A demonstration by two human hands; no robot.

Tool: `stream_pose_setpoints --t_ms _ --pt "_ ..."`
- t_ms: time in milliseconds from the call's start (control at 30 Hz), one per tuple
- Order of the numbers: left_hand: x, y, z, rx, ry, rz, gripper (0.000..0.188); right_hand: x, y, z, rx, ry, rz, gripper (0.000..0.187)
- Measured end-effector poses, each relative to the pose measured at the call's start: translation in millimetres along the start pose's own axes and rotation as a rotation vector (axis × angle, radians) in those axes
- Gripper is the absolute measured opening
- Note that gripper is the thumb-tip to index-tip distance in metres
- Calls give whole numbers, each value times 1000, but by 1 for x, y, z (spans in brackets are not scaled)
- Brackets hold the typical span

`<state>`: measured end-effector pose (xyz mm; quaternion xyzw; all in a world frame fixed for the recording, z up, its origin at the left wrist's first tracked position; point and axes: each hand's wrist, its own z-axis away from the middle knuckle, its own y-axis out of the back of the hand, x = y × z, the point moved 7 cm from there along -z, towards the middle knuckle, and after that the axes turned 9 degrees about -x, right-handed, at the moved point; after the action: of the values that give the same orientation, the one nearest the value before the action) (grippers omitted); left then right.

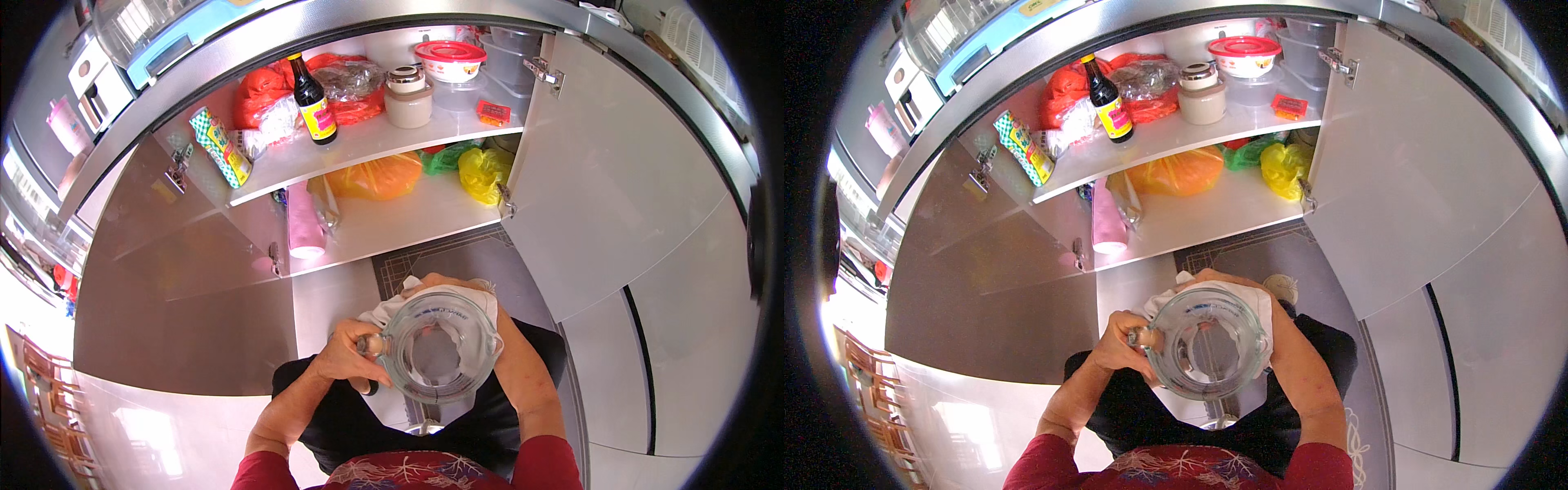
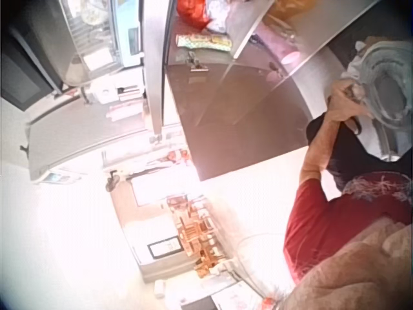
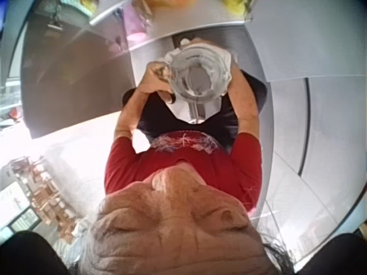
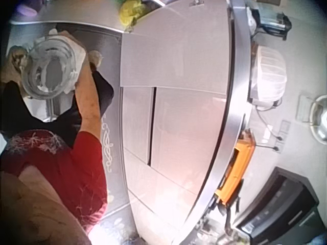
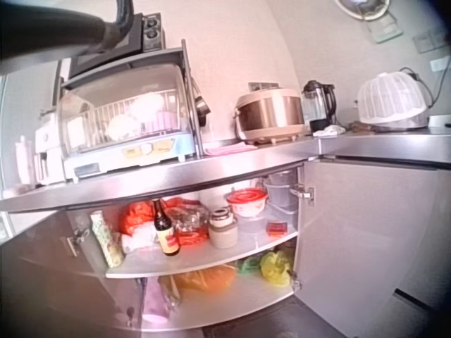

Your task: The person wipes various items inside a kitchen cabinet using a white cloth. They clean a pink roll, a silver foil bag, a glass bowl, a dark bottle, a green and white carton, and a small plastic bag, placing each item back on the shelf after wiping.

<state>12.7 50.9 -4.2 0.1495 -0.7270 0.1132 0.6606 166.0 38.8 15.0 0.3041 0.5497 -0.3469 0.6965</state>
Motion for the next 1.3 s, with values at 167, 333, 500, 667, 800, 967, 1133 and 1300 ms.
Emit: stream_pose_setpoints --t_ms 167,333,500,667,800,967,1133,1300 --pt "1 9 2 168 88 123 36 33 -10 5 -23 140 -624 26" --pt "15 20 -3 382 30 76 33 81 7 9 265 220 -828 28" --pt "39 19 -5 490 50 -257 30 66 38 56 805 248 -610 25" --pt "35 16 -9 458 97 -552 41 -18 26 86 802 460 -4 15" --pt "42 5 -15 437 60 -614 51 -54 -3 54 861 330 1080 19" --pt "60 -6 -20 427 -238 -939 52 -33 -20 39 625 -47 1202 16" --pt "52 -14 -24 322 -206 -920 51 -20 -31 34 367 139 834 18" --pt "40 -9 -23 366 -67 -686 51 -7 -18 28 447 77 -155 22"
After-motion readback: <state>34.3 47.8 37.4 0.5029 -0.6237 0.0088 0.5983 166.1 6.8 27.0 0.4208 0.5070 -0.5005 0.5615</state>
